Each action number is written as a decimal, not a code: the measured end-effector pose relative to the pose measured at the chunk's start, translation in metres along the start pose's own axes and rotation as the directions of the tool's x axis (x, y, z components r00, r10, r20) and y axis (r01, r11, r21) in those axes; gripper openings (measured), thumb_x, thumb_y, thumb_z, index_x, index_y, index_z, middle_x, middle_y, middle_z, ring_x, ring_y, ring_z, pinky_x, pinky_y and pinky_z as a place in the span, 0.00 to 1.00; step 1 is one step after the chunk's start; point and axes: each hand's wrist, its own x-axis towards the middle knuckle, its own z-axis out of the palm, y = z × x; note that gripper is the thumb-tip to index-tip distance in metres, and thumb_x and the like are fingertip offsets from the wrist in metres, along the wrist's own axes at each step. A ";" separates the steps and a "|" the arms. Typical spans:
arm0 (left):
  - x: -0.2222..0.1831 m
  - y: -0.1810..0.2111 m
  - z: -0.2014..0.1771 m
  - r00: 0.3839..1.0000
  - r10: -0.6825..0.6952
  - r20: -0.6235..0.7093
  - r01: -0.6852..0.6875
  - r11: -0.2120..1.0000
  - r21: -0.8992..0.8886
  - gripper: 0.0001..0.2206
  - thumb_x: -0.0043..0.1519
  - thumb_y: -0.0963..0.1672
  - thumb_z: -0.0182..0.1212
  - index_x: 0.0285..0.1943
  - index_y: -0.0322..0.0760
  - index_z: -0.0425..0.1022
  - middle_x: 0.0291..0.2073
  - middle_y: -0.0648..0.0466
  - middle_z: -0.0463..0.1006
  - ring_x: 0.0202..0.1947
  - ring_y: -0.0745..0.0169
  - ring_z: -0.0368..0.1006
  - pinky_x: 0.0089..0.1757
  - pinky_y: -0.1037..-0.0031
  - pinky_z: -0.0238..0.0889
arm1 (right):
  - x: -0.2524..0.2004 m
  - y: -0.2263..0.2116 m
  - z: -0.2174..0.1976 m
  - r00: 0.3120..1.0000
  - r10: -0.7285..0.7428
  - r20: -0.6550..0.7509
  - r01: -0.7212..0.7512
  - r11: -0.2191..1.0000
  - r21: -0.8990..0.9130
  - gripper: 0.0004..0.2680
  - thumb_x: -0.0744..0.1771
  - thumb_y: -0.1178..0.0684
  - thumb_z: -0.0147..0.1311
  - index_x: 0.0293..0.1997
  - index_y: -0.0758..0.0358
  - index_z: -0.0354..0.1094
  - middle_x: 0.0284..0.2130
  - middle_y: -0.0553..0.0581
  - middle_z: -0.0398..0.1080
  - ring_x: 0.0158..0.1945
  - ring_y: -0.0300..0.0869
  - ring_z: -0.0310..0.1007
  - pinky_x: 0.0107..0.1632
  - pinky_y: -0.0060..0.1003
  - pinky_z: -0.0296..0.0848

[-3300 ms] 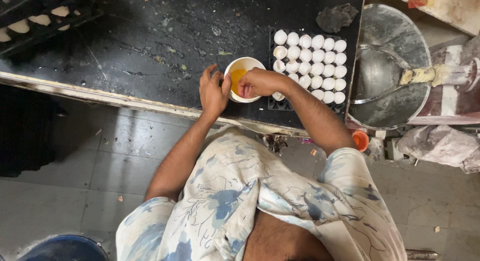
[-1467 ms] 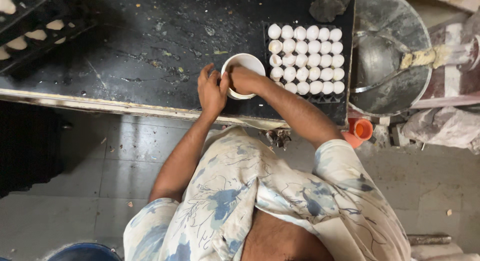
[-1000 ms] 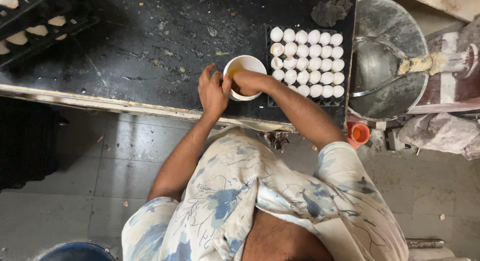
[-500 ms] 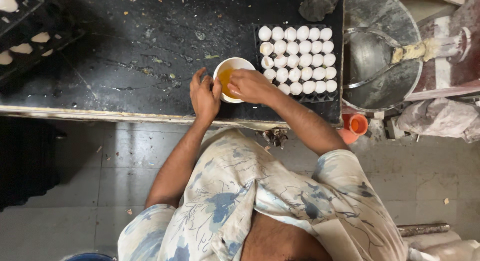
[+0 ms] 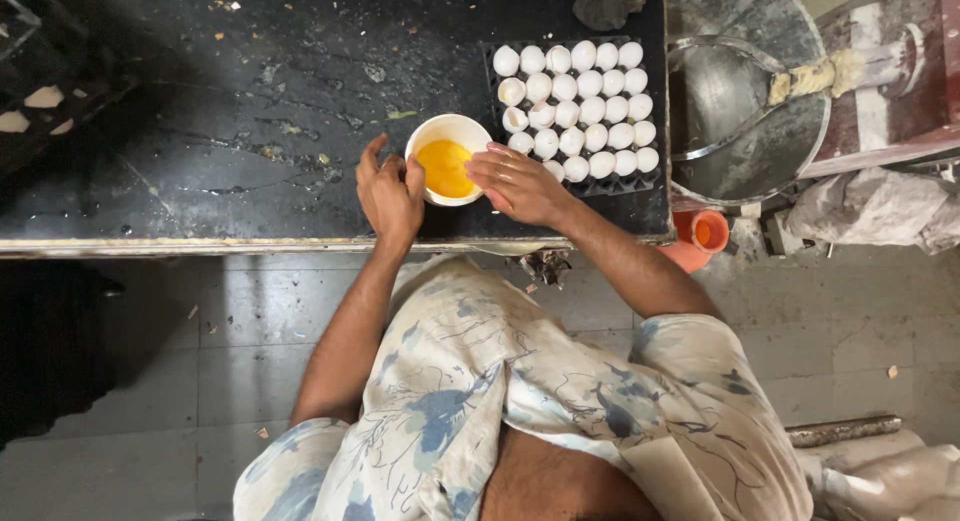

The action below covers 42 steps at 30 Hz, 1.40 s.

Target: The person cracks eggs into a container, pours the container's contents into a large industrial mixing bowl, and adds liquid from a bottle to the bowl.

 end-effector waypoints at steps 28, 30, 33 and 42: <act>0.000 -0.005 0.002 1.000 -0.004 -0.003 0.004 0.999 -0.034 0.14 0.66 0.46 0.61 0.37 0.26 0.79 0.64 0.36 0.69 0.61 0.34 0.65 0.58 0.54 0.59 | -0.036 0.155 -0.031 0.965 0.263 0.001 -0.261 0.961 -0.090 0.09 0.68 0.47 0.60 0.49 0.57 0.78 0.52 0.64 0.73 0.57 0.56 0.70 0.59 0.48 0.69; -0.002 -0.005 0.004 1.000 -0.004 -0.011 0.003 0.999 -0.052 0.14 0.67 0.46 0.60 0.38 0.26 0.79 0.64 0.36 0.69 0.61 0.34 0.65 0.59 0.54 0.59 | -0.029 0.200 -0.039 0.959 0.276 -0.065 -0.284 0.928 -0.241 0.11 0.66 0.47 0.63 0.50 0.57 0.78 0.56 0.70 0.70 0.60 0.62 0.65 0.61 0.51 0.64; -0.003 -0.004 0.005 1.000 -0.013 -0.013 0.012 0.998 -0.059 0.14 0.67 0.46 0.60 0.37 0.25 0.78 0.64 0.36 0.70 0.61 0.34 0.65 0.59 0.54 0.59 | -0.032 0.232 -0.037 0.918 0.387 -0.088 -0.395 0.872 -0.289 0.14 0.65 0.46 0.66 0.53 0.59 0.77 0.60 0.72 0.67 0.64 0.65 0.59 0.64 0.54 0.58; -0.002 -0.003 0.006 0.999 -0.014 -0.031 0.012 0.998 -0.056 0.14 0.67 0.46 0.60 0.37 0.25 0.79 0.63 0.35 0.70 0.61 0.33 0.66 0.59 0.53 0.59 | -0.050 0.276 -0.048 0.791 0.607 0.083 -0.610 0.792 0.022 0.18 0.63 0.44 0.64 0.56 0.58 0.72 0.55 0.60 0.73 0.62 0.53 0.70 0.64 0.51 0.65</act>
